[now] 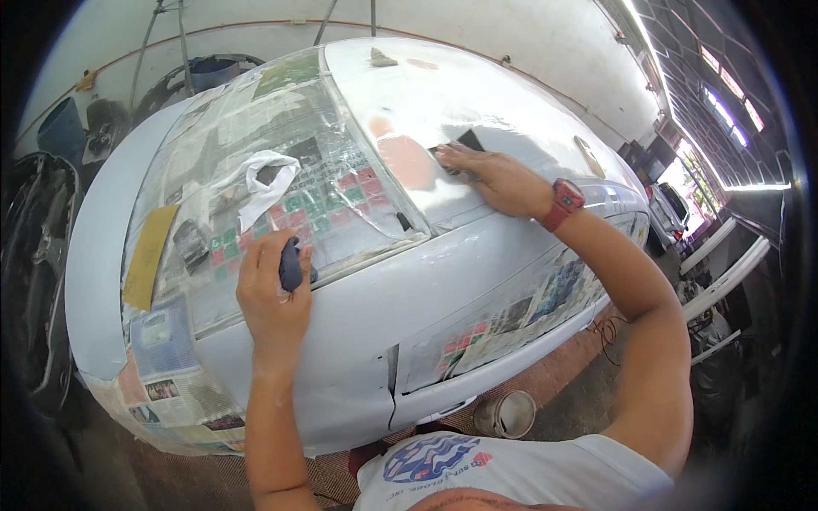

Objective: The person sands the hood of a white car using a sanding block. The hood is partially covered with newspaper. The person repeatedly dips the sanding block into a bucket of water and continues sanding the surface.

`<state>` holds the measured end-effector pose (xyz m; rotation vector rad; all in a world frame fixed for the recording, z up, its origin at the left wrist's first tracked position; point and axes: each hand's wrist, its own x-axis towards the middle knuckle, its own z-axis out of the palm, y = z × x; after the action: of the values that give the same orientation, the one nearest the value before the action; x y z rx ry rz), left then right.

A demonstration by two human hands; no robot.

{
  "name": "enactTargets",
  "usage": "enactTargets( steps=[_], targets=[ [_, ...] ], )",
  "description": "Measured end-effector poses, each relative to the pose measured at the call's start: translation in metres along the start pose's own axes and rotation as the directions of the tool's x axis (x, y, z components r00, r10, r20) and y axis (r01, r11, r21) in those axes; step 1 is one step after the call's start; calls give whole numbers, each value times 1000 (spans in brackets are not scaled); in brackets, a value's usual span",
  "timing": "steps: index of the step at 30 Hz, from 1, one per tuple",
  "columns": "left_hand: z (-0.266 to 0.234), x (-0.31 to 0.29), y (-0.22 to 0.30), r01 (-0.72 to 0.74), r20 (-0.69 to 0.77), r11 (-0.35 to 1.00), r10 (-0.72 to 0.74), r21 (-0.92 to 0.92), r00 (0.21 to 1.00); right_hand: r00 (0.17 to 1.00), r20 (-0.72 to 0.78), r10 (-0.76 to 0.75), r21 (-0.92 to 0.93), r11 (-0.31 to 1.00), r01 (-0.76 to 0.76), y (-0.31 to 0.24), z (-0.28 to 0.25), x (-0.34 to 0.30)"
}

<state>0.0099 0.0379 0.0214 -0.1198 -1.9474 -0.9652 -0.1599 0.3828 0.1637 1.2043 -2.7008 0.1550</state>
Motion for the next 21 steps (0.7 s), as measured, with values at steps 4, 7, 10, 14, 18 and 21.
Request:
enactTargets(
  steps=[4, 7, 10, 14, 18, 21],
  targets=[
    [8, 1, 6, 27, 29, 998, -26, -53, 999, 904, -65, 424, -102, 898, -428, 70, -39, -28],
    [7, 0, -3, -6, 11, 1000, 6, -10, 1000, 936, -78, 343, -97, 932, -350, 73, -26, -27],
    [6, 1, 0, 8, 17, 1000, -9, 24, 1000, 994, -55, 96, -83, 991, -100, -4, -14, -58],
    [5, 0, 1, 34, 24, 999, -35, 25, 999, 996, -64, 61, 20, 998, -60, 18, -20, -65],
    [9, 2, 8, 18, 34, 1000, -18, 4, 999, 954, -74, 292, -65, 953, -296, 80, -40, -51],
    [4, -2, 4, 29, 45, 999, -31, 46, 998, 994, -17, 105, 1, 994, -105, 11, -14, -54]
  ],
)
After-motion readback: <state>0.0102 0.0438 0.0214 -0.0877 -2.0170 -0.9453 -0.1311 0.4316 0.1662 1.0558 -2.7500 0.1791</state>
